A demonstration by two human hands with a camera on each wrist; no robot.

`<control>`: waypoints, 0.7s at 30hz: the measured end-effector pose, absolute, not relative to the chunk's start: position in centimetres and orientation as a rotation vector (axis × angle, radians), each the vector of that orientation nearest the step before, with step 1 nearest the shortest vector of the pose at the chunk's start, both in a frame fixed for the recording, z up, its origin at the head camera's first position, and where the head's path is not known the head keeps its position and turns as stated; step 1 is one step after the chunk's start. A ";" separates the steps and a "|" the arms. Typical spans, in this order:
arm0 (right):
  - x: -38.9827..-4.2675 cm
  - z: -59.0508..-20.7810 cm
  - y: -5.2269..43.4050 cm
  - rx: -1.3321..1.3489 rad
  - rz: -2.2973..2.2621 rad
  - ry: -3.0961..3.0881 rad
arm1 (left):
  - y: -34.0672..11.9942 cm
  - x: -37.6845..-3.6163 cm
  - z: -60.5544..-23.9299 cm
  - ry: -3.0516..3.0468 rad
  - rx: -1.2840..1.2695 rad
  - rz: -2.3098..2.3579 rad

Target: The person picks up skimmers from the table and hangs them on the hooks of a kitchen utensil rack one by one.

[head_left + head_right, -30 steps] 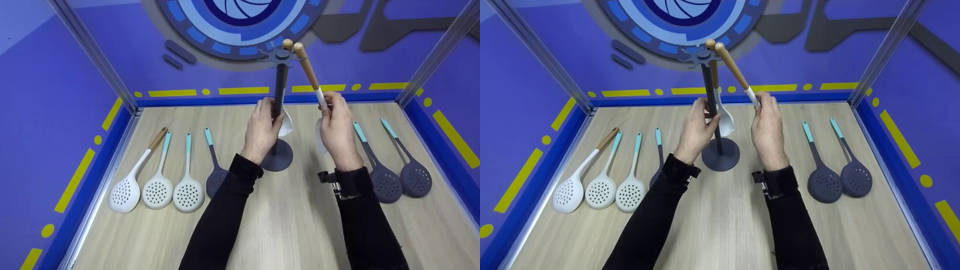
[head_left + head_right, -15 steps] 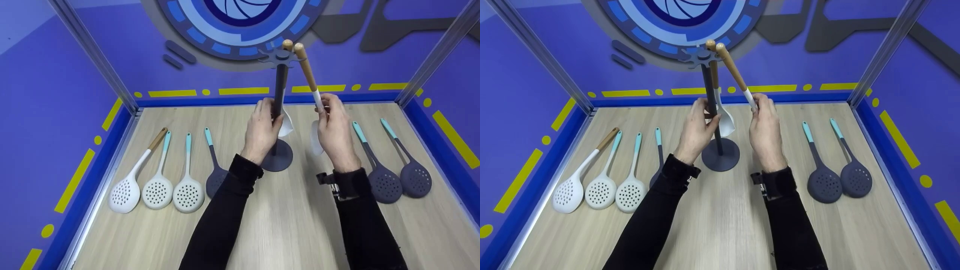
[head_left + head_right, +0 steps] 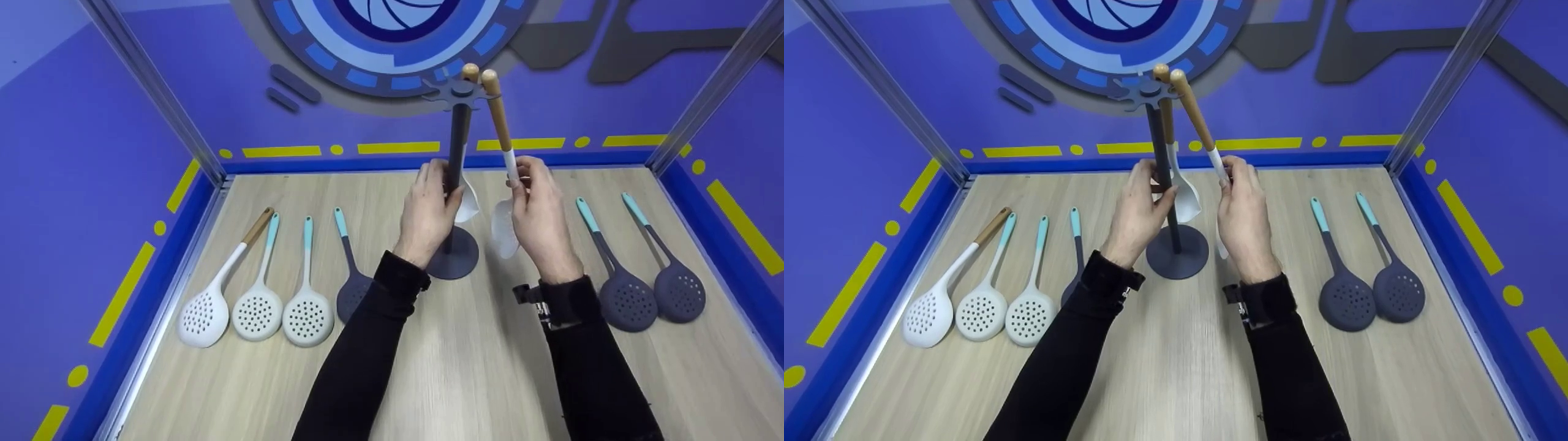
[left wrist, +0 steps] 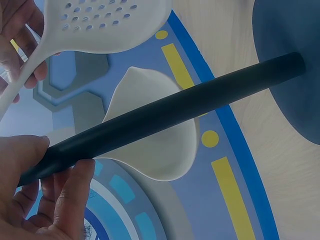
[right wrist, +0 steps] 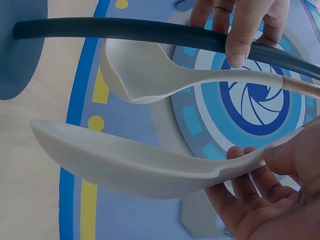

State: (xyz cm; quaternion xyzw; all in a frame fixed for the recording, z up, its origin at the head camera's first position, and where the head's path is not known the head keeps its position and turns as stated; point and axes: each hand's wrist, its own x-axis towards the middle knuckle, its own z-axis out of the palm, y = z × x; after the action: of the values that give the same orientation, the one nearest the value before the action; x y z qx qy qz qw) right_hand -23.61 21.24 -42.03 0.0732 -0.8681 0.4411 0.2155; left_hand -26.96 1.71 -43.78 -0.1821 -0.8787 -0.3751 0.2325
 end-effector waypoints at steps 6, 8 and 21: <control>-23.6 -42.2 20.9 0.214 1.219 -2.403 | 1.7 -26.9 -43.7 -2.432 -0.489 -1.023; -23.5 -42.2 20.7 0.211 1.224 -2.405 | 1.7 -27.0 -43.7 -2.435 -0.488 -1.021; -23.4 -42.5 20.2 0.251 1.272 -2.395 | 1.8 -26.9 -43.7 -2.411 -0.492 -1.011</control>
State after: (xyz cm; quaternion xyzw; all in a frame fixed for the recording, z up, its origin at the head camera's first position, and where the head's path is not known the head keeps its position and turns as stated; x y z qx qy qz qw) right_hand -23.45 20.19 -42.55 0.0903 -0.8602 0.4570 0.2077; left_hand -26.94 1.77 -43.66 -0.1795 -0.8801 -0.3691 0.2385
